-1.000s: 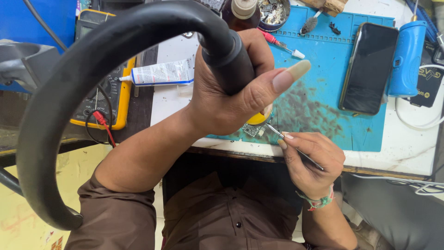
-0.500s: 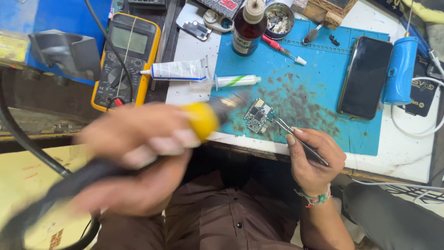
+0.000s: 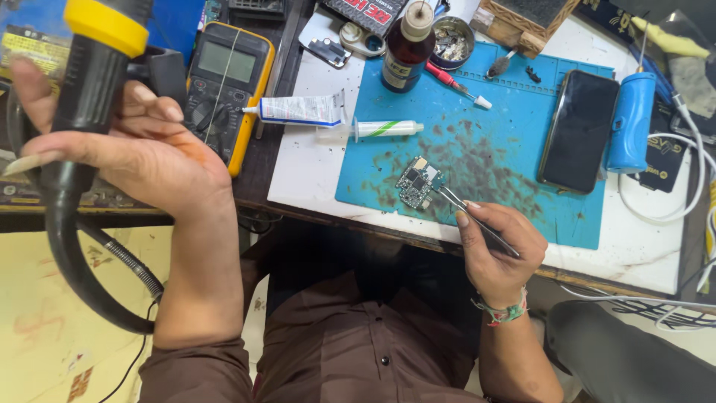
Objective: The person uses a hot air rework tool and a soldering iron to work on a small circuit board, applying flux from a syringe and using tweezers to hold components in place.
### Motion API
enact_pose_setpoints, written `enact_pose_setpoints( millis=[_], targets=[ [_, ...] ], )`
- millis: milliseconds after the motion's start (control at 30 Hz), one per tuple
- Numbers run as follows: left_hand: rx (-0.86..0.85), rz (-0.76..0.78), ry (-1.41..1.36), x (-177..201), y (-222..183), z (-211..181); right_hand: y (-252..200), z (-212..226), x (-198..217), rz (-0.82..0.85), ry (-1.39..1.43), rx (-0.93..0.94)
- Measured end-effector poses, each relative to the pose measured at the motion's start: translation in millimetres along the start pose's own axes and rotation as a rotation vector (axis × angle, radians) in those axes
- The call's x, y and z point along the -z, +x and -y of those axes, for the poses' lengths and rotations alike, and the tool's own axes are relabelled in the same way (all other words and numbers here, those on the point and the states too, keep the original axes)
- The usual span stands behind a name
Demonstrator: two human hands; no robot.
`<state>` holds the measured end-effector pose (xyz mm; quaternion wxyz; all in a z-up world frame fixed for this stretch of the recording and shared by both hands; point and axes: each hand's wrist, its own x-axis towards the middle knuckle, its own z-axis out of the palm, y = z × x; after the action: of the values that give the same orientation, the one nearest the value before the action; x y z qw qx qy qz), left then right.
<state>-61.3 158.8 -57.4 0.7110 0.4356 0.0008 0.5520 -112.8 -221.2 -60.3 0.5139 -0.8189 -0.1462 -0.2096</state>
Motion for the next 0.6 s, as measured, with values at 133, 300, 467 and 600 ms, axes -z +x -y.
enact_pose_setpoints(
  millis=[133,300,467,600],
  targets=[
    [0.074,-0.024,-0.095,8.3,0.2,-9.6,0.2,-0.2,-0.1,0.009,0.011,0.006],
    [0.316,-0.083,-0.331,24.9,-4.0,-41.9,1.8,1.4,0.0,0.018,0.008,-0.001],
    [0.271,0.001,-0.245,24.7,3.5,-40.7,1.6,1.1,0.0,0.023,-0.009,0.020],
    [0.174,-0.079,0.123,8.3,8.2,-13.5,2.0,2.8,0.1,0.023,-0.002,0.028]
  ],
)
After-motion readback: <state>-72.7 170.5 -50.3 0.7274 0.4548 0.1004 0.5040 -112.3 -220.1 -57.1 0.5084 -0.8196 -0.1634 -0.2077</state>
